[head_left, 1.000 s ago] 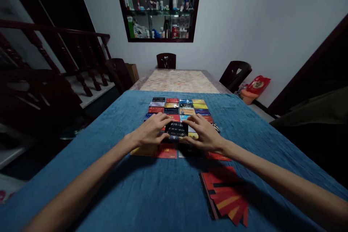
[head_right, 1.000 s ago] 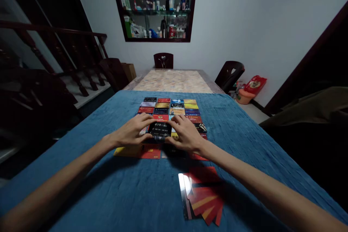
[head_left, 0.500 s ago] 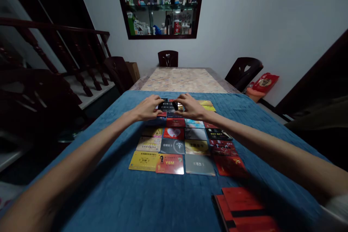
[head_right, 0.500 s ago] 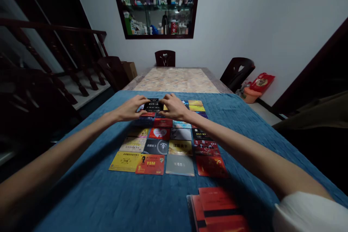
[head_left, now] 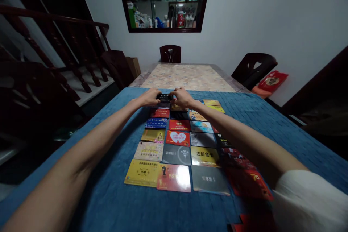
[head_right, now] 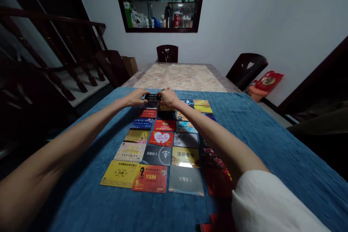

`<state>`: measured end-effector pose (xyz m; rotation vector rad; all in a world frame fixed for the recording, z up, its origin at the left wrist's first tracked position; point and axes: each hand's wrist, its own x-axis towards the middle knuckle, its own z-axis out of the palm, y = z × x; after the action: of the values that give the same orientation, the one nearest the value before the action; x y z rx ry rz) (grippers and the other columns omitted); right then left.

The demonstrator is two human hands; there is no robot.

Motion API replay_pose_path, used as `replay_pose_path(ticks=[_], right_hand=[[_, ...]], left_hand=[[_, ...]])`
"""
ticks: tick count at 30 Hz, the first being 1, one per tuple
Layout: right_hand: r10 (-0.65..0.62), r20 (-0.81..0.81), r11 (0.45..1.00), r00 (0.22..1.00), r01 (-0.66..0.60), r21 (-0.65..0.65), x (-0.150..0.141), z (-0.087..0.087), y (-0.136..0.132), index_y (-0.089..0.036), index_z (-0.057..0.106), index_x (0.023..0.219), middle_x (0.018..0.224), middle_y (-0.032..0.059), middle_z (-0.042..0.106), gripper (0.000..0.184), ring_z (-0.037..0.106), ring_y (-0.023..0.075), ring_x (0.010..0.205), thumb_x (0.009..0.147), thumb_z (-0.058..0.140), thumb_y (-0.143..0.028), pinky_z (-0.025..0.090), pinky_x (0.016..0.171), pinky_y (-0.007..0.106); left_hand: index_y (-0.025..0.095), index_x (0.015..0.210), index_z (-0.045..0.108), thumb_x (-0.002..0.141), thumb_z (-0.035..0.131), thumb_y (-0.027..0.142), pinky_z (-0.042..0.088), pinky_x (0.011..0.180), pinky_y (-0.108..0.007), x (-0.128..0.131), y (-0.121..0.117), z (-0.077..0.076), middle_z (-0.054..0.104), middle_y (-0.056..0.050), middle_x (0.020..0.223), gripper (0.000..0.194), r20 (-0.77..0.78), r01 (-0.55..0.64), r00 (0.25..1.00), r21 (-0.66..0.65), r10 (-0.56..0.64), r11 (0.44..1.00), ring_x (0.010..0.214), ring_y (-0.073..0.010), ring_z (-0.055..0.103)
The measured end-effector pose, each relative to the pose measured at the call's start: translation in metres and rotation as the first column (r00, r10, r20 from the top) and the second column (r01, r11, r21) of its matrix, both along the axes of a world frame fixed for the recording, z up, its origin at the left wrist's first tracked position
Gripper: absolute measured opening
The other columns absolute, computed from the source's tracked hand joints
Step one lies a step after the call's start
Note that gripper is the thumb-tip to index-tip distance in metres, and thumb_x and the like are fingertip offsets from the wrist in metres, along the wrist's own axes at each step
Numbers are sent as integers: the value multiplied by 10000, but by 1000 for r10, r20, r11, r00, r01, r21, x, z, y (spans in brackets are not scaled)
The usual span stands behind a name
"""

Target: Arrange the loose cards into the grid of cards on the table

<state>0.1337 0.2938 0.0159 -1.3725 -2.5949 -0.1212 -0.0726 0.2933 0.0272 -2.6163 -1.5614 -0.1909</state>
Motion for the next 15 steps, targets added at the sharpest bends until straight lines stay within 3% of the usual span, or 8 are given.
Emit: replay_pose_path(ticks=[6,15], right_hand=[[-36,48,999,998,37,-29,-10,-10,21,-242,651,1316,1251,128,667,452,527,309,1155,878,630,-348,360,931,363],[-81,99,994,992,87,-64,-20,-16,28,-258,653,1311,1253,114,679,435,534,318,1174,881,590,-280,423,888,347]], left_hand=[[145,1045,724,702,572,172,511,852,-290,-2,26,-13,728,-58,955,376,-4,-26,1000,-54,25,998,953,-245,658],[163,1060,733,696,558,159,512,840,-259,-7,43,-27,744,-56,970,404,7,-69,998,-102,70,992,946,-232,667]])
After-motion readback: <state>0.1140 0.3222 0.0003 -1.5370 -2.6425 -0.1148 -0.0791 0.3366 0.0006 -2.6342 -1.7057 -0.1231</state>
